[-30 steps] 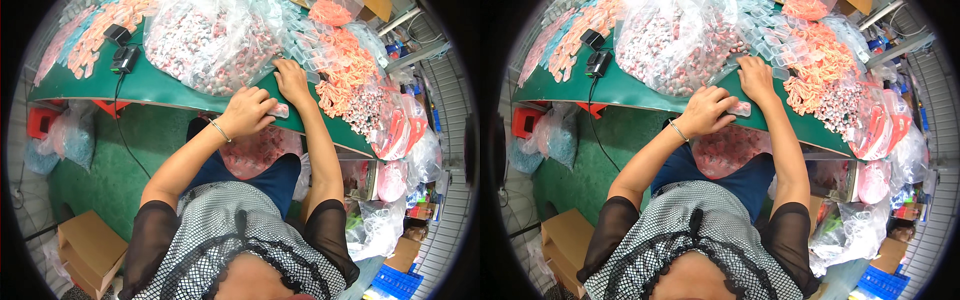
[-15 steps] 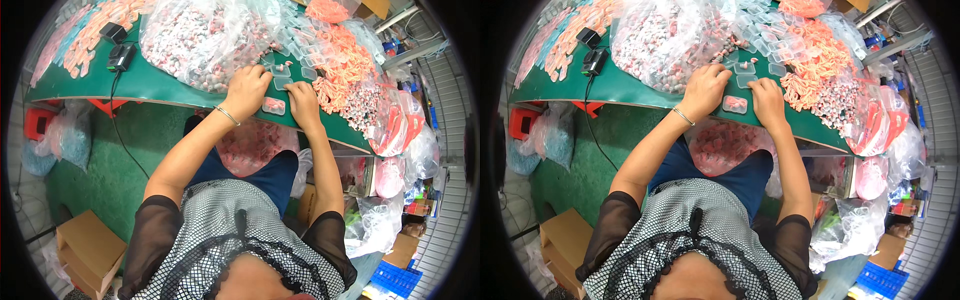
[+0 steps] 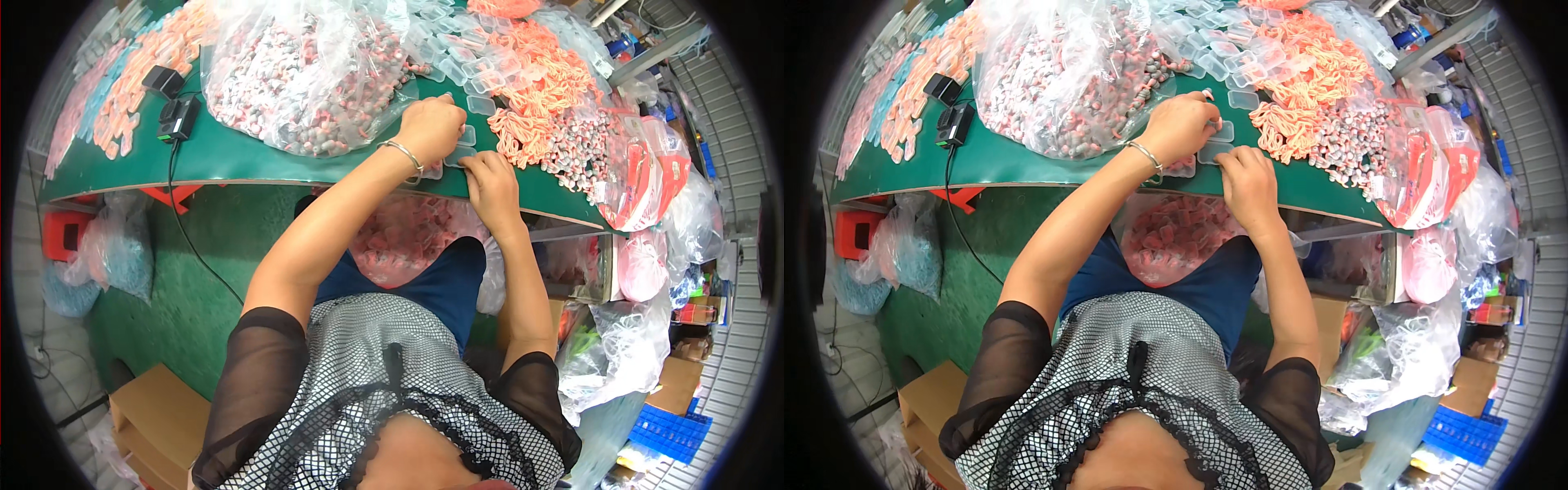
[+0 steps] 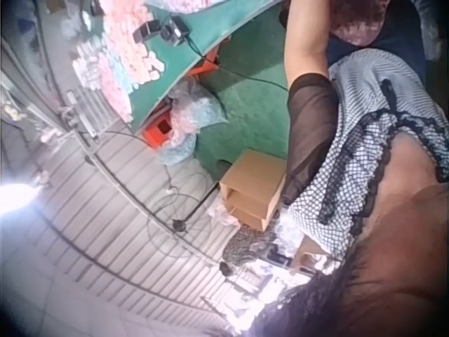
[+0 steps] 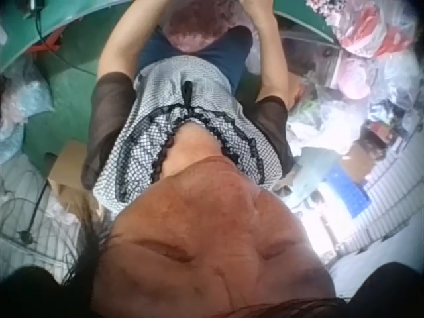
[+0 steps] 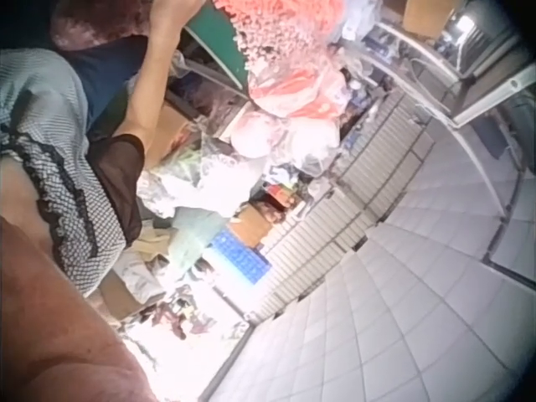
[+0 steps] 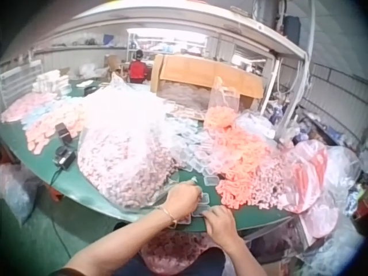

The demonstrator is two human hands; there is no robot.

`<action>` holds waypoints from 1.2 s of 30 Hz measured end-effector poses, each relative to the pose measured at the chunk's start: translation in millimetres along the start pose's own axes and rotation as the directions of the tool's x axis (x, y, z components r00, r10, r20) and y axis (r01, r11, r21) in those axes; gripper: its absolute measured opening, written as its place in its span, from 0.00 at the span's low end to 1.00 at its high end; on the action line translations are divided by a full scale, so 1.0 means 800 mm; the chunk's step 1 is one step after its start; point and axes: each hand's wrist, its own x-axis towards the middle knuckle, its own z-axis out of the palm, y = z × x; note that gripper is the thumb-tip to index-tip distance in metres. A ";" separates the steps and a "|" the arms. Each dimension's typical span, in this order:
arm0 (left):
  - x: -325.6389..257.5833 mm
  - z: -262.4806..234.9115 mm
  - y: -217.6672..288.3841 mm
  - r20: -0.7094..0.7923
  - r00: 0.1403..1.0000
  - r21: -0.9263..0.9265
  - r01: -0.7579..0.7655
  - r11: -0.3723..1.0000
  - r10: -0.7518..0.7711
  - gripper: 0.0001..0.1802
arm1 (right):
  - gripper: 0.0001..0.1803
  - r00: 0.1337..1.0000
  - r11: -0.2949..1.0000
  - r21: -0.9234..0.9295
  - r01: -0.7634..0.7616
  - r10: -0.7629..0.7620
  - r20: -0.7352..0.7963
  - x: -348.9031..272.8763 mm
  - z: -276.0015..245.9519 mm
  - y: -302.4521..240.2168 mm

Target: Picking small pink components from a large bag and placing them into small clear plastic containers on a workbench.

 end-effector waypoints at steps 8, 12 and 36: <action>0.011 0.016 0.002 0.094 0.995 0.050 -0.039 0.998 0.035 0.03 | 0.07 0.999 0.999 -0.035 -0.032 0.032 -0.019 -0.002 -0.006 -0.011; 0.006 0.027 -0.005 -0.004 0.985 0.093 -0.173 0.981 0.174 0.04 | 0.07 1.000 0.999 -0.042 -0.024 0.024 -0.014 -0.003 -0.003 -0.009; 0.018 0.028 0.015 0.155 0.987 -0.179 0.076 0.981 -0.049 0.03 | 0.05 0.807 0.732 -0.350 -0.584 0.480 -0.343 -0.041 -0.043 0.118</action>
